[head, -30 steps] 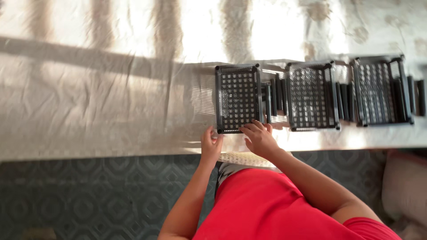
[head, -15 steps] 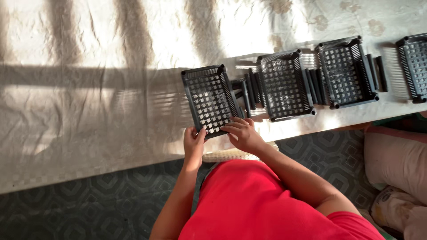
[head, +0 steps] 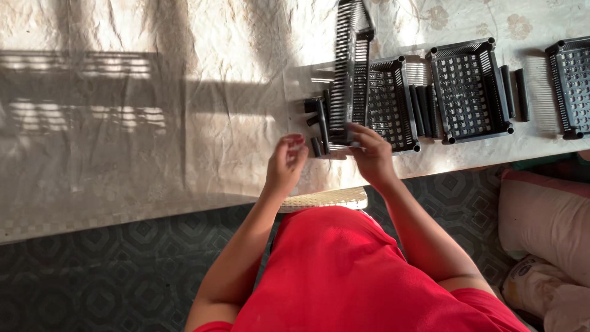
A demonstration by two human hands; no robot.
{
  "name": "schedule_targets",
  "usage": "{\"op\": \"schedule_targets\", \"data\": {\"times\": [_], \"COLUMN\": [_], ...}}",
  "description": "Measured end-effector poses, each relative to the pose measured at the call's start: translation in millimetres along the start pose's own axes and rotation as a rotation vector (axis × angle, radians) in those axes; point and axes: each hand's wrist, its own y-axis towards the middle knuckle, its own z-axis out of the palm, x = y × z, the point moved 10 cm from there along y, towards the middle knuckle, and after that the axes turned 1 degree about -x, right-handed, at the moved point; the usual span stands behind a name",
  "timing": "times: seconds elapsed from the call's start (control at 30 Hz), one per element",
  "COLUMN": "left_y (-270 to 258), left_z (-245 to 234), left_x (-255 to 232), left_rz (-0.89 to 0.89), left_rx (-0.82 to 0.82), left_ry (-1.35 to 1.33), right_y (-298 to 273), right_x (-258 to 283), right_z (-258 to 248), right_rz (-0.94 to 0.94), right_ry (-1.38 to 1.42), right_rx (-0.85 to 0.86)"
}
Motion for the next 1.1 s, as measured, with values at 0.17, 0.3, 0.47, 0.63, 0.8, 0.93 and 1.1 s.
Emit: {"op": "schedule_targets", "data": {"times": [0.17, 0.3, 0.47, 0.63, 0.8, 0.93, 1.1], "left_y": [-4.2, 8.5, 12.3, 8.2, -11.6, -12.3, -14.7], "left_z": [19.7, 32.5, 35.4, 27.8, 17.8, 25.9, 17.8], "left_x": [86.4, 96.5, 124.8, 103.3, 66.9, 6.5, -56.0], "left_rz": [-0.410, -0.215, -0.337, -0.291, -0.497, -0.336, -0.154], "left_rx": [0.075, -0.019, -0.073, -0.125, -0.199, -0.088, -0.010], "left_ry": [0.468, 0.676, 0.814, 0.700, 0.276, 0.070, -0.338], "right_y": [-25.1, -36.0, -38.1, -33.0, -29.4, -22.0, -17.8], "right_x": [-60.5, -67.3, -39.5, -32.2, -34.3, -24.7, -0.7], "right_z": [-24.6, -33.1, -43.3, -50.1, -47.7, -36.0, -14.4], "right_rz": [0.136, 0.128, 0.112, 0.113, 0.141, 0.191, 0.235], "right_ry": [0.517, 0.837, 1.010, 1.036, 1.013, 0.880, 0.649], "right_rx": [-0.002, 0.015, 0.124, 0.154, 0.172, 0.178, 0.217]}}
